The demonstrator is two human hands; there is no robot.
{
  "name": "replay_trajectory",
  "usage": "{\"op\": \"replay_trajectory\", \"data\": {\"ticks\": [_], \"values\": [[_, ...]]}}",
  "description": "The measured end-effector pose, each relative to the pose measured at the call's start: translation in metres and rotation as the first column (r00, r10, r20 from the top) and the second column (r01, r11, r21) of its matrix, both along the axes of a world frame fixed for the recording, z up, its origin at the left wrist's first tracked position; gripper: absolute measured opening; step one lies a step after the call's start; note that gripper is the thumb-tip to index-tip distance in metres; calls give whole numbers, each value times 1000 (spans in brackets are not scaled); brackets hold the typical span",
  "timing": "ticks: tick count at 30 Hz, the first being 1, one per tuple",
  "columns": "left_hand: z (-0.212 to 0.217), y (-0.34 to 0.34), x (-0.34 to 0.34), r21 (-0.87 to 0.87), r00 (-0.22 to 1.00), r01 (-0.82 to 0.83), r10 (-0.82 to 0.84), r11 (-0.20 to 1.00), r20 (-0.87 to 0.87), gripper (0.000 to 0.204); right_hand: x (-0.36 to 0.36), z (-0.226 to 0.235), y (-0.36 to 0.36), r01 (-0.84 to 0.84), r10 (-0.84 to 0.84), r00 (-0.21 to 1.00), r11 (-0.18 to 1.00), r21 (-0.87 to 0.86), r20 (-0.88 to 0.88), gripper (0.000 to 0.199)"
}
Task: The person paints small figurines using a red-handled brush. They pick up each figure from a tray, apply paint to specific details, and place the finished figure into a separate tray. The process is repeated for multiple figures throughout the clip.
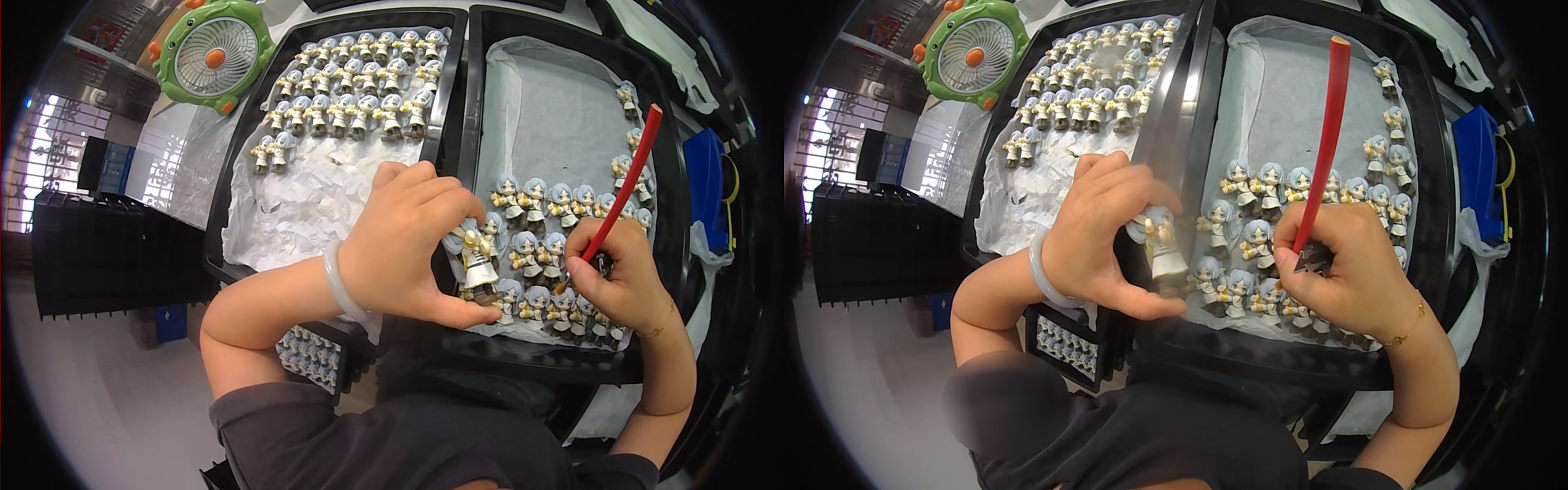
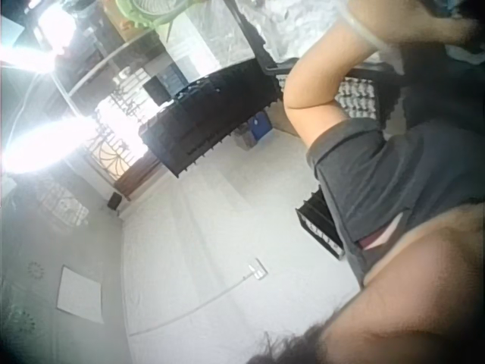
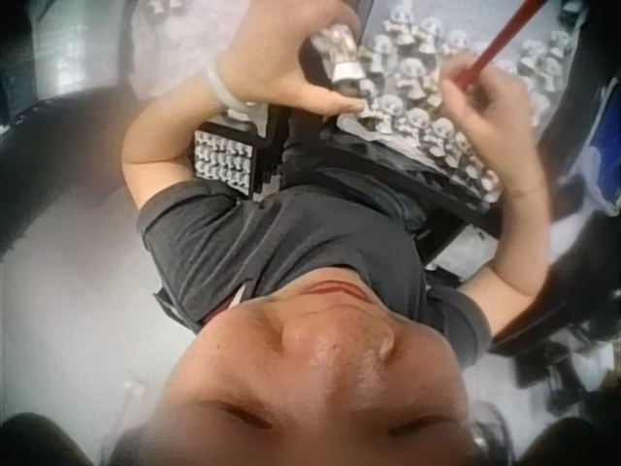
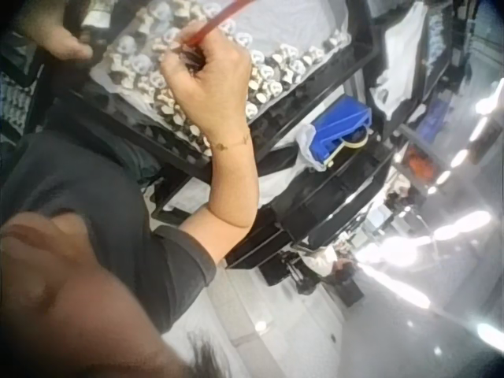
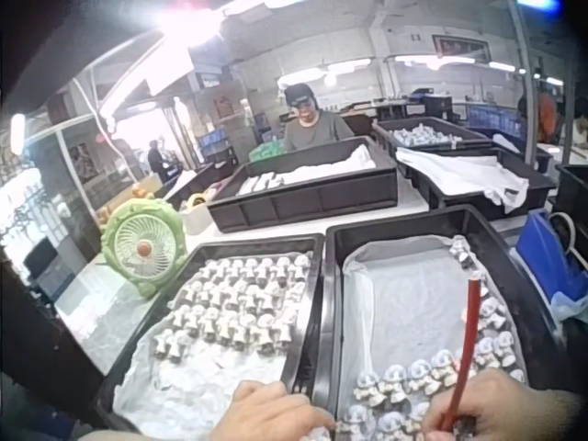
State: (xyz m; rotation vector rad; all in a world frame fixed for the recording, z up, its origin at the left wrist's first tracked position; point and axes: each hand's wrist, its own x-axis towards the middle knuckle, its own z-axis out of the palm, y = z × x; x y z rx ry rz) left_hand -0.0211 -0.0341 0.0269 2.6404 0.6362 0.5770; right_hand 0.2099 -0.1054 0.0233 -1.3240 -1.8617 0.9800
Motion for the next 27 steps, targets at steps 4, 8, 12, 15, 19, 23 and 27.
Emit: {"op": "replay_trajectory", "data": {"ticks": [4,8,12,15,19,23,27], "values": [[-2,0,0,19,1000,-1,0,1000,14,60,0,1,0,-5,5,1000,1000,3,13,3],[-3,-1,1,42,1000,-7,6,999,11,59,0,0,-1,8,-8,1000,1000,9,-3,3],[-3,-1,2,66,1000,-15,16,998,-15,58,1,-1,-1,25,-26,999,999,-31,-19,2],[-1,1,-2,7,1000,-28,28,1000,7,58,2,0,2,40,-41,999,998,-44,-12,4],[8,36,-19,-432,954,-53,173,900,245,50,8,-4,3,68,-68,998,998,-13,-10,8],[37,82,-64,-539,837,-180,416,823,355,45,5,-6,3,67,-67,998,997,-30,-6,8],[1,116,-129,-166,860,-511,501,843,-103,59,1,-3,2,27,-27,999,999,20,-30,6]]}}
